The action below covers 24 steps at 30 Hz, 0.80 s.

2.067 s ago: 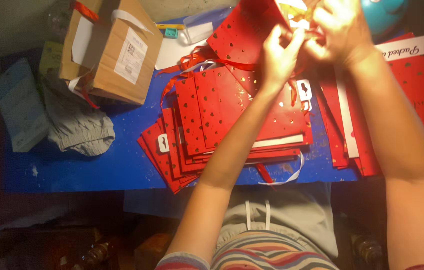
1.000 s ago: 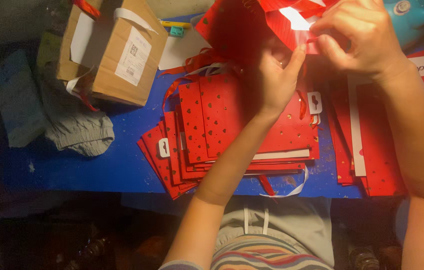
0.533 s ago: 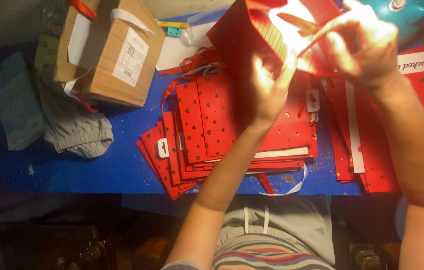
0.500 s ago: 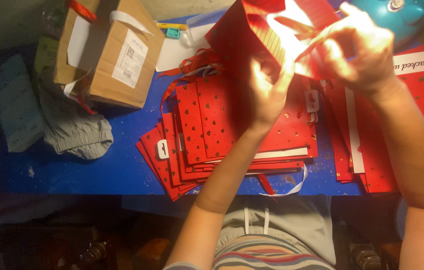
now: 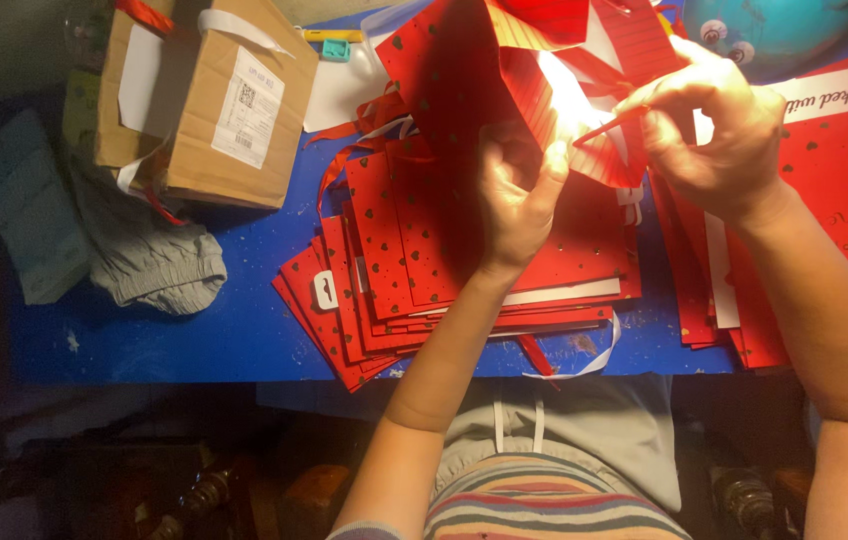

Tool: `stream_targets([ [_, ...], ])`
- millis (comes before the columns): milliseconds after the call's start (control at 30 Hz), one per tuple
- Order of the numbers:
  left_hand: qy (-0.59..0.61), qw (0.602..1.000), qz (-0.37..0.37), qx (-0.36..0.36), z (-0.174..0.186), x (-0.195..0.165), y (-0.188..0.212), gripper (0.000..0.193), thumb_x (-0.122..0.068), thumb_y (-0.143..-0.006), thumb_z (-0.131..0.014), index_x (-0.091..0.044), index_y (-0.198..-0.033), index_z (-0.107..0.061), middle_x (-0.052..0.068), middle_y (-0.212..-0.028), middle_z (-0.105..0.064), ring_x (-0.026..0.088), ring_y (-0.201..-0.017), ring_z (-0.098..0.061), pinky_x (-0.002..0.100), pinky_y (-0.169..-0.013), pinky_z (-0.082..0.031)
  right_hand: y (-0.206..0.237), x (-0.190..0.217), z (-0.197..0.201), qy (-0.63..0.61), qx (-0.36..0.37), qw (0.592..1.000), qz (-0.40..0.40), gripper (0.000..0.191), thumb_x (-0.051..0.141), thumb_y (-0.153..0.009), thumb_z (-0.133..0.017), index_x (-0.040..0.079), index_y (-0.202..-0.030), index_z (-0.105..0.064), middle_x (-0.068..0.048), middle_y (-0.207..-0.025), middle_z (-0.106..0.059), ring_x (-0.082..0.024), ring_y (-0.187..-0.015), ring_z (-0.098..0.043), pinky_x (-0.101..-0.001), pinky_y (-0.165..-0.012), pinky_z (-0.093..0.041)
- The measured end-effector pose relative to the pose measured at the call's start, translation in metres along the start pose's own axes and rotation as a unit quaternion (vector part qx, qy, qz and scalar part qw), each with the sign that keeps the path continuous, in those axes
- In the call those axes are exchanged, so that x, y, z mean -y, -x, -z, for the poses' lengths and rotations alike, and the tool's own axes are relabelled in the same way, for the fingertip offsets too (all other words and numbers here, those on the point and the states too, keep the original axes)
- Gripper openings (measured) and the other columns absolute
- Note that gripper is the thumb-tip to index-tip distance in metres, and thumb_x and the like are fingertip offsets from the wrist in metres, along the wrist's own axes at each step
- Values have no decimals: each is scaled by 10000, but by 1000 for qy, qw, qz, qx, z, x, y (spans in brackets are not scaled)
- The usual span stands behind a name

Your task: The person assembles red Valentine's Day gift bags by threading red ribbons through the bag handles and tying them. The person works at a blue table with stacks of flat gift bags and loose ribbons, handling one bag at a time.

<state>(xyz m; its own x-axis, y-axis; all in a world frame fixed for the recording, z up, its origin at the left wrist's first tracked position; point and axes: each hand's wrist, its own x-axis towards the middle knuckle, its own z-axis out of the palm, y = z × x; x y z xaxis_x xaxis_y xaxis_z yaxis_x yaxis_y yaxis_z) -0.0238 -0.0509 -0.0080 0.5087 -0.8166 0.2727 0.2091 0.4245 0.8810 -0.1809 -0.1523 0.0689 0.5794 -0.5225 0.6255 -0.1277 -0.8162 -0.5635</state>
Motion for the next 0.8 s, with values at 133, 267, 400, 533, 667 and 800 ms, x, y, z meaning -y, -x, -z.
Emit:
stream_targets([
  [133, -49, 999, -7, -8, -3, -1, 1, 285, -3, -995, -670, -37, -1228, -510, 19, -1120, -581, 91, -1045, -574, 259, -981, -492, 8, -12, 0, 7, 1, 1000, 8, 159, -116, -1022, -631, -26, -1088, -520, -138, -980, -738, -259, -870, -725, -490, -1202, -497],
  [267, -113, 993, 0, -14, -6, -4, 7, 234, -19, -1001, -699, -42, -1147, -517, -11, -953, -564, 63, -885, -557, 226, -842, -498, 15, -19, 0, -66, -5, 997, -44, 131, -20, -1064, -638, 21, -1106, -520, -101, -1046, -728, -260, -1002, -753, -443, -1128, -519],
  [400, -59, 998, 17, -15, -8, -4, 6, 274, -27, -1012, -682, -64, -1225, -515, -5, -984, -577, 60, -918, -558, 234, -861, -489, 11, -15, 0, 32, -5, 999, 29, 139, -34, -1083, -685, -10, -1133, -557, -158, -1048, -728, -290, -912, -734, -490, -1175, -516],
  [533, 69, 995, 45, -55, 4, 11, -1, 310, -69, -1028, -576, -51, -1326, -493, 31, -1263, -579, 117, -1180, -556, 290, -1085, -448, 1, 11, -4, 107, 29, 983, 149, 103, -8, -1007, -671, 61, -1076, -639, -90, -997, -749, -239, -860, -721, -498, -1114, -510],
  [667, 225, 967, 102, -65, 28, 30, -1, 256, -91, -1093, -545, 3, -1329, -515, 66, -1258, -560, 176, -1166, -547, 343, -1067, -453, -5, 47, -19, 232, 85, 910, 332, 163, 88, -886, -682, 136, -1028, -747, -37, -1019, -740, -147, -797, -709, -457, -1055, -522],
  [800, 246, 959, 120, -78, 37, 35, 12, 228, -110, -1084, -575, -26, -1291, -527, 72, -1229, -565, 196, -1132, -556, 352, -1041, -463, -11, 64, -30, 229, 119, 900, 350, 175, 102, -854, -701, 140, -1013, -765, 19, -984, -678, -119, -753, -637, -459, -1089, -538],
])
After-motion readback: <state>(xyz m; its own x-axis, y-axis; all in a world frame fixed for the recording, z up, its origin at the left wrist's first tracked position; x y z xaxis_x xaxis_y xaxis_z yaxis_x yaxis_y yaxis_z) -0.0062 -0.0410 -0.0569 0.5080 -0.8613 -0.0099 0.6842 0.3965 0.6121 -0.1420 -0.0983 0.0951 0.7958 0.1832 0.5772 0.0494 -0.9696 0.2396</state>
